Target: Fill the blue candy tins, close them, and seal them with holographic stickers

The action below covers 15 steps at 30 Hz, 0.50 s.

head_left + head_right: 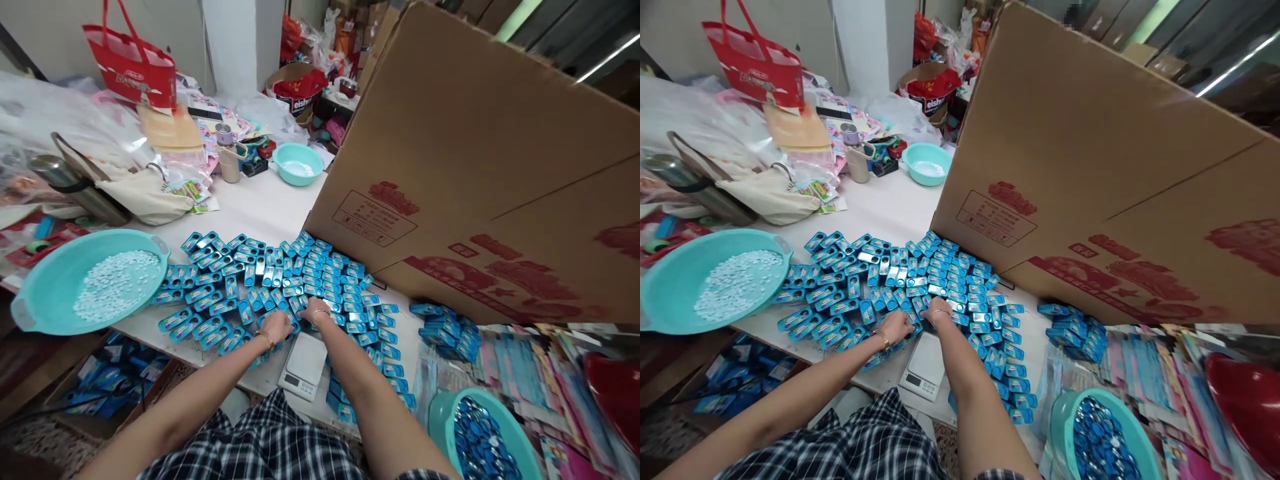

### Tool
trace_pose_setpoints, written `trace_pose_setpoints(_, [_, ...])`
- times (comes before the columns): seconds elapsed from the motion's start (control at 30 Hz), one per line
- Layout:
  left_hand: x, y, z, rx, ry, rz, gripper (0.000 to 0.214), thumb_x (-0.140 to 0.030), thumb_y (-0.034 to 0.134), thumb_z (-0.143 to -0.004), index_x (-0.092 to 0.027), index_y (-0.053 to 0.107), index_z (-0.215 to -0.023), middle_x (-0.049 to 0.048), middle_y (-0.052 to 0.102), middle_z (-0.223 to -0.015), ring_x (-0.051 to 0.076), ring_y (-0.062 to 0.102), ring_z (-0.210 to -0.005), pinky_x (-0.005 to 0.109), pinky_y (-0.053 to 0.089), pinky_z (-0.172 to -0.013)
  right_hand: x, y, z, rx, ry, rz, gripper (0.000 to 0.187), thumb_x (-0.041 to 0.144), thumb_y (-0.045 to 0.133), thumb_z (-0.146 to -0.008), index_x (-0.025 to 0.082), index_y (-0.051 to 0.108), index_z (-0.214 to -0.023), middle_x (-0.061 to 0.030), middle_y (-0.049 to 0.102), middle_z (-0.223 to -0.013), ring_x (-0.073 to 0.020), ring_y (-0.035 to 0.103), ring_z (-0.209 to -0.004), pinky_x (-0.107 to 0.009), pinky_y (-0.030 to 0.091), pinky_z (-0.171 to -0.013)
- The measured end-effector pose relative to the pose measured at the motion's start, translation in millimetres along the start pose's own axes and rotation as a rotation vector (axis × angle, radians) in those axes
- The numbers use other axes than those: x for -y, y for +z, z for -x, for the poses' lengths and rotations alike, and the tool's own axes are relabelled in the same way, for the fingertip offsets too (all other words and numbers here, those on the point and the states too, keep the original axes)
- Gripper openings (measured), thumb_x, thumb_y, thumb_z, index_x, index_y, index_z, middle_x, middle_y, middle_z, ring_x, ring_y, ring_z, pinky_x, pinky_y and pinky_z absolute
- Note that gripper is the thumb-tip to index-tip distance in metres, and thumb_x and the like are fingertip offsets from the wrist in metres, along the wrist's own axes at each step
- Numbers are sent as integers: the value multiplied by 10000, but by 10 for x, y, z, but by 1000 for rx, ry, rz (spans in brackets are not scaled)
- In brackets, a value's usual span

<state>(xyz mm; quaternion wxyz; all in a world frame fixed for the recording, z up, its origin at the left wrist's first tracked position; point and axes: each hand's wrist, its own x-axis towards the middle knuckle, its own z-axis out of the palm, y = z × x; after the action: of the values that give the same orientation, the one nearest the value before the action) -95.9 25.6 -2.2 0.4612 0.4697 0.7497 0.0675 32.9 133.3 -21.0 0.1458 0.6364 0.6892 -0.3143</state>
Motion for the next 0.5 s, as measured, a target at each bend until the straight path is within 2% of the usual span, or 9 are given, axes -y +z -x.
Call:
trace_pose_setpoints(0.1, [-202,80,-136,17,-31,-187,205,-313,688,-794,-118,678,-857,146,691,-995,300,628,-1041,401,479,-855,-85,63,83,-44,-43,-65,316,455,775,-695,168,656,-754,-85,692,-808,-201,657,-811,-311,483,-715])
trace_pose_setpoints(0.2, [-299,124,-244,64,-67,-320,292,-353,619,-886,-125,635,-1067,105,645,-1124,235,614,-1041,442,499,-897,-295,157,220,-52,-99,-159,341,493,679,-790,160,629,-731,-7,649,-682,-131,610,-641,-273,473,-629])
trace_pose_setpoints(0.27, [-334,128,-314,100,-74,-380,315,-354,593,-910,-144,604,-1144,89,618,-1176,220,606,-1050,449,507,-906,-475,184,298,-67,-122,-215,367,494,587,-870,148,618,-756,23,623,-667,-109,584,-604,-263,476,-613])
trace_pose_setpoints(0.4, [-406,114,-417,137,-83,-431,332,-338,594,-911,-150,585,-1185,94,602,-1200,225,605,-1050,445,519,-891,-661,91,287,-138,-103,-243,330,451,515,-931,143,620,-877,-9,641,-818,-131,609,-733,-305,509,-705])
trace_pose_setpoints(0.5, [-427,117,-394,116,-60,-400,330,-343,593,-911,-150,587,-1178,91,605,-1190,222,607,-1042,441,520,-886,-514,-8,150,-162,-87,-215,322,436,489,-947,150,600,-1043,-44,642,-951,-154,617,-831,-355,520,-777])
